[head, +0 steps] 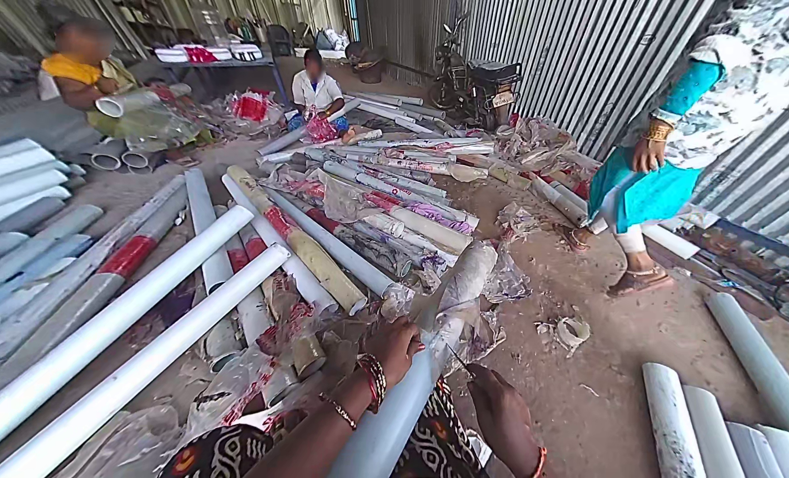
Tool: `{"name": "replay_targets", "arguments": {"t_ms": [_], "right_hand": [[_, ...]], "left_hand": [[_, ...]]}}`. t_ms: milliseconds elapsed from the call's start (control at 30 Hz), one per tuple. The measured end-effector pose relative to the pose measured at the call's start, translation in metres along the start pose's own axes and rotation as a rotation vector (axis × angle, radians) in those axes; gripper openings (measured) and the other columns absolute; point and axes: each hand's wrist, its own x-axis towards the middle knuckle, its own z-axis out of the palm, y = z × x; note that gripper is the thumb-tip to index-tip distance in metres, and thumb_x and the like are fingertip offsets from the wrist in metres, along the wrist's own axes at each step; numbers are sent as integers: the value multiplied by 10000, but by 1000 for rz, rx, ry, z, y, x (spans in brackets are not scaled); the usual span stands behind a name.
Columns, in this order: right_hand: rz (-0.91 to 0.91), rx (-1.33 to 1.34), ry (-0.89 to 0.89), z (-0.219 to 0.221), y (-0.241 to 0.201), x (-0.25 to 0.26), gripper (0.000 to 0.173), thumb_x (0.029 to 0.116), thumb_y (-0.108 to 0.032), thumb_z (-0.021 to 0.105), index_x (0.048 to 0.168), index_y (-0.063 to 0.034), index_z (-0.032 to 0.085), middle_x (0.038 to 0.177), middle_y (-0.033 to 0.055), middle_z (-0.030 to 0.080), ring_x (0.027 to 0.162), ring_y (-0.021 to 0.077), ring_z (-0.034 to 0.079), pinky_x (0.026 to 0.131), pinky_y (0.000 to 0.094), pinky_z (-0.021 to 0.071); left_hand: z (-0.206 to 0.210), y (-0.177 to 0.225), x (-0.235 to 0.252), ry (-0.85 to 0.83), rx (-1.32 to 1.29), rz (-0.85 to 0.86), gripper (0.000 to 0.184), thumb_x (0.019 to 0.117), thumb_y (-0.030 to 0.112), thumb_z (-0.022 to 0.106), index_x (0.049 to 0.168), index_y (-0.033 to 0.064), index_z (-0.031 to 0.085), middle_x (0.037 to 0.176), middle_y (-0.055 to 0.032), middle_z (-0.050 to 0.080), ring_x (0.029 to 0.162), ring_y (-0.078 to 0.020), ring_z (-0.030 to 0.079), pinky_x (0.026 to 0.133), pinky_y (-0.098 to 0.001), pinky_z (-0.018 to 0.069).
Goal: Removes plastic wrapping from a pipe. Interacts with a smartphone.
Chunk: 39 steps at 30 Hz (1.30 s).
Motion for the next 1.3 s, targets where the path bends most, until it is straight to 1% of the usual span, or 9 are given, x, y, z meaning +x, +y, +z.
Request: {"name": "replay_targets", "arguments": {"t_ms": [167,267,333,400,467,600,800,1067,1300], "right_hand": [[-14,27,100,3,-1,-2,317,954,-128,557,1184,0,734,903,192,732,713,371,709,628,575,553],[-42,33,121,3,-3,-5,317,953,-146,565,1177,0,734,908,182,732,686,348,704,604,558,549],[-68,35,138,3,-3,-6,316,944,-153,573,1166,-4,742,883,180,728,659,340,697,582,546,545],[-94,49,138,4,-3,-6,320,937,-153,573,1163,-2,742,884,180,728,663,342,700,582,546,550],[-121,50,118,4,-5,-5,321,935,-153,572,1166,-10,743,900,173,727,675,336,703,586,534,555],[-218,14,137,3,-9,-7,308,921,-130,574,1143,-32,763,917,163,736,667,306,713,553,489,563],[-352,-227,131,-20,-30,-3,282,867,-81,622,1086,-90,798,910,158,749,722,354,736,569,511,572],[-308,-457,-117,-36,-67,2,247,902,-66,663,1114,-91,787,895,214,726,753,414,724,626,556,570],[-225,-520,-221,-43,-85,0,252,942,-110,646,1160,-92,771,971,233,730,844,440,725,696,586,567]], "left_hand": [[11,6,-4,264,36,-98,347,1093,164,482,1286,-104,587,1342,-302,566,1241,-442,592,1037,-536,476],[1,-8,2,708,-177,-162,271,1053,85,536,1141,-153,631,1186,-333,638,1098,-465,661,968,-557,512],[-11,-24,5,830,-402,-186,235,1023,68,594,1078,-152,657,1039,-300,679,954,-385,679,910,-508,517],[-17,-37,0,705,-583,-208,196,1009,89,638,1076,-93,672,942,-179,673,776,-198,634,764,-359,532],[-13,-38,-7,549,-727,-230,178,1005,46,632,1132,-72,673,971,-150,678,742,-135,641,728,-294,557],[2,-30,-18,304,-617,-138,318,964,-68,602,1277,-120,601,1212,-270,667,1081,-295,681,991,-397,524],[-17,-14,-30,-55,2,-127,375,1077,232,541,1287,-61,645,1302,-266,643,1278,-407,586,1110,-549,409],[-2,-3,-38,-38,213,-57,365,1110,136,395,1352,-42,603,1392,-243,601,1314,-412,566,1082,-562,430],[-2,-4,-35,-70,357,75,352,1000,-60,476,1346,-97,531,1372,-276,562,1184,-456,622,958,-565,516]]}}
